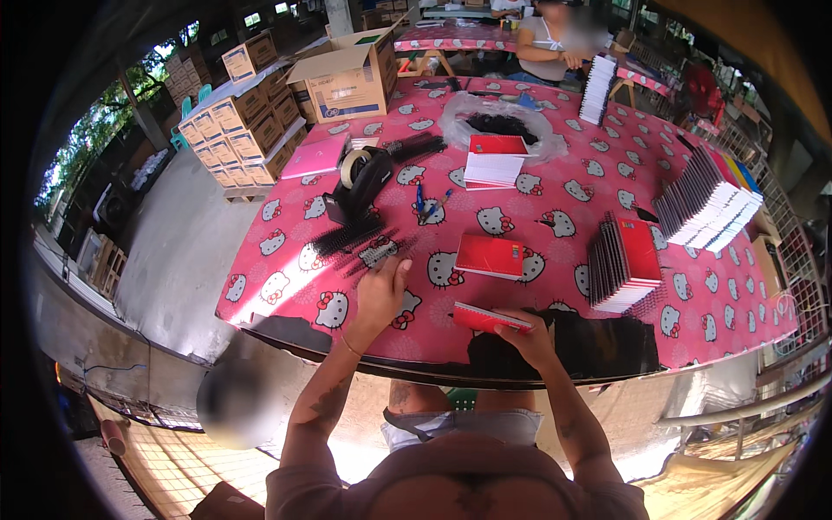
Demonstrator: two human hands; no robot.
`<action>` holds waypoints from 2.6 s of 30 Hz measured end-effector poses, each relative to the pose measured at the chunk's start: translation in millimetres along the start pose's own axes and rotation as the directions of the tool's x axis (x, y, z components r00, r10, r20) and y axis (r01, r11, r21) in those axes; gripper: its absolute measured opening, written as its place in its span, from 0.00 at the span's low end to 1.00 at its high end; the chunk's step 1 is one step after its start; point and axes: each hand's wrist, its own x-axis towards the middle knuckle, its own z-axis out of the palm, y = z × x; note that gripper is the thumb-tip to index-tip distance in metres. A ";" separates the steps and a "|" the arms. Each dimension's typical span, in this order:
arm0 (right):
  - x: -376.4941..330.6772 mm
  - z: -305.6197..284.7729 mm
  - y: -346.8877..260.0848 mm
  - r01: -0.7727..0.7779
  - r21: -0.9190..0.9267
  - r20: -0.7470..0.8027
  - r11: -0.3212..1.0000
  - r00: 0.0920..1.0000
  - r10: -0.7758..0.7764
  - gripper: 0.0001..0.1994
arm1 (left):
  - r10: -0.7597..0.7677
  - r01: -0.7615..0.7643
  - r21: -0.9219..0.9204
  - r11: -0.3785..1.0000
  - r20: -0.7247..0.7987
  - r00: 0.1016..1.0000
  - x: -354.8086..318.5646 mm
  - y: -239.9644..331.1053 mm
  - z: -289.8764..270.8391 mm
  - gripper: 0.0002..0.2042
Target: The person assembles notebooks by sliding red covers onto the pages and then inserting a white spiral binding through the holes by hand.
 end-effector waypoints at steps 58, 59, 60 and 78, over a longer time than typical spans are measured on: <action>-31.7 6.3 -57.6 -0.011 0.070 -0.206 0.997 0.978 0.025 0.15 | 0.443 -0.500 0.284 0.818 0.245 0.863 -59.0 115.9 33.7 0.43; -30.5 8.8 -57.2 -0.032 0.066 -0.178 0.997 0.983 0.043 0.15 | 0.409 -0.468 0.353 0.810 0.233 0.882 -24.5 123.8 24.2 0.44; -29.6 10.0 -58.1 -0.053 0.061 -0.140 0.997 0.988 0.061 0.15 | 0.368 -0.426 0.426 0.798 0.216 0.904 -8.0 127.3 17.8 0.45; -24.4 6.8 -40.9 -0.006 -0.157 -0.076 0.988 0.997 -0.006 0.17 | 0.497 -0.564 0.249 0.788 0.283 0.820 -45.3 130.6 32.6 0.42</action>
